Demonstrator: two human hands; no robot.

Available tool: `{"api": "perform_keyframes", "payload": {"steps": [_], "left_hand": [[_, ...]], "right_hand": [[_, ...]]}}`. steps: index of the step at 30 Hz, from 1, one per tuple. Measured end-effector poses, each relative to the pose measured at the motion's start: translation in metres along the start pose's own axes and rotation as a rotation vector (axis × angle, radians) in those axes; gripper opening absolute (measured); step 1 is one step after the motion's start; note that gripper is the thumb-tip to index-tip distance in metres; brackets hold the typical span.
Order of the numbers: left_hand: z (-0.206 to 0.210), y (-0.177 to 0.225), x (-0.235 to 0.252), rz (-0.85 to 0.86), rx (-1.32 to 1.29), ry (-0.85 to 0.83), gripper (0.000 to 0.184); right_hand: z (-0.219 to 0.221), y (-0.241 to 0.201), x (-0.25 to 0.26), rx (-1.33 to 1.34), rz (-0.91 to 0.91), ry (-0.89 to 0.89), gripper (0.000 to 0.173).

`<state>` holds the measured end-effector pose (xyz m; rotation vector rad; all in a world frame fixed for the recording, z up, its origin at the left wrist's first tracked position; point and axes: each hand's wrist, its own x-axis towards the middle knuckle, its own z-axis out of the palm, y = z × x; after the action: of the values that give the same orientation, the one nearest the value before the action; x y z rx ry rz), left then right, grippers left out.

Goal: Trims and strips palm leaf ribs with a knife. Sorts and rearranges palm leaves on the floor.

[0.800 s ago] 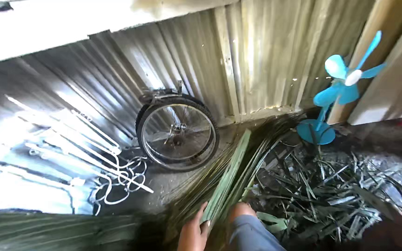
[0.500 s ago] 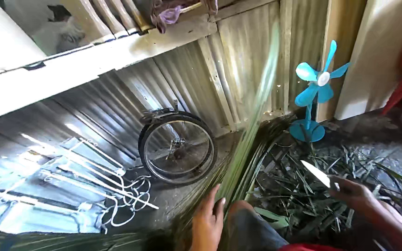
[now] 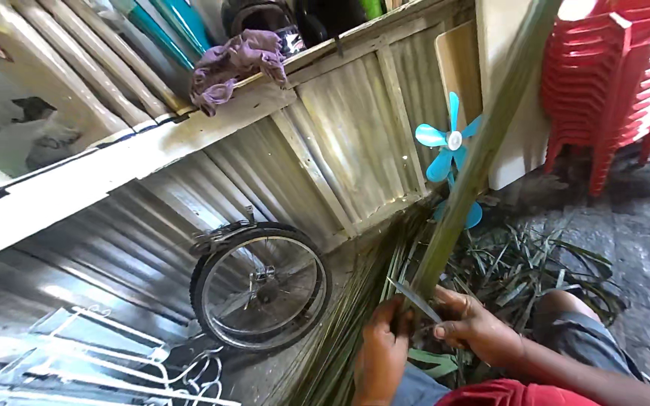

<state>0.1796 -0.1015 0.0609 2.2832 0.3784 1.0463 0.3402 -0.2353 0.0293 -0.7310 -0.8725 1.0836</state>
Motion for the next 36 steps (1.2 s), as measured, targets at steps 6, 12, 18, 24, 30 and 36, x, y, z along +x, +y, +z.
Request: {"api": "perform_keyframes", "payload": {"steps": [6,12,18,24,30,36], "left_hand": [[0.006,-0.002,-0.001,-0.066,-0.402,-0.11,0.027],[0.012,0.003,0.002,-0.078,-0.346,-0.099,0.015],[0.006,0.008,0.0,-0.42,-0.583,-0.202,0.02],[-0.003,0.007,0.007,-0.694,-0.828,-0.344,0.022],[-0.004,0.001,0.006,-0.725,-0.784,-0.35,0.022],[0.0,-0.017,0.0,-0.787,-0.899,-0.412,0.017]], "right_hand": [[0.002,0.002,-0.004,-0.047,-0.059,-0.055,0.041],[0.0,0.004,-0.004,-0.122,-0.139,0.019,0.028],[-0.011,0.01,-0.007,-0.342,-0.283,0.065,0.04],[-0.01,0.017,-0.008,-0.669,-0.413,0.18,0.055],[-0.008,0.031,-0.006,-0.787,-0.461,0.297,0.051],[-0.008,0.031,-0.003,-0.767,-0.423,0.389,0.046]]}}
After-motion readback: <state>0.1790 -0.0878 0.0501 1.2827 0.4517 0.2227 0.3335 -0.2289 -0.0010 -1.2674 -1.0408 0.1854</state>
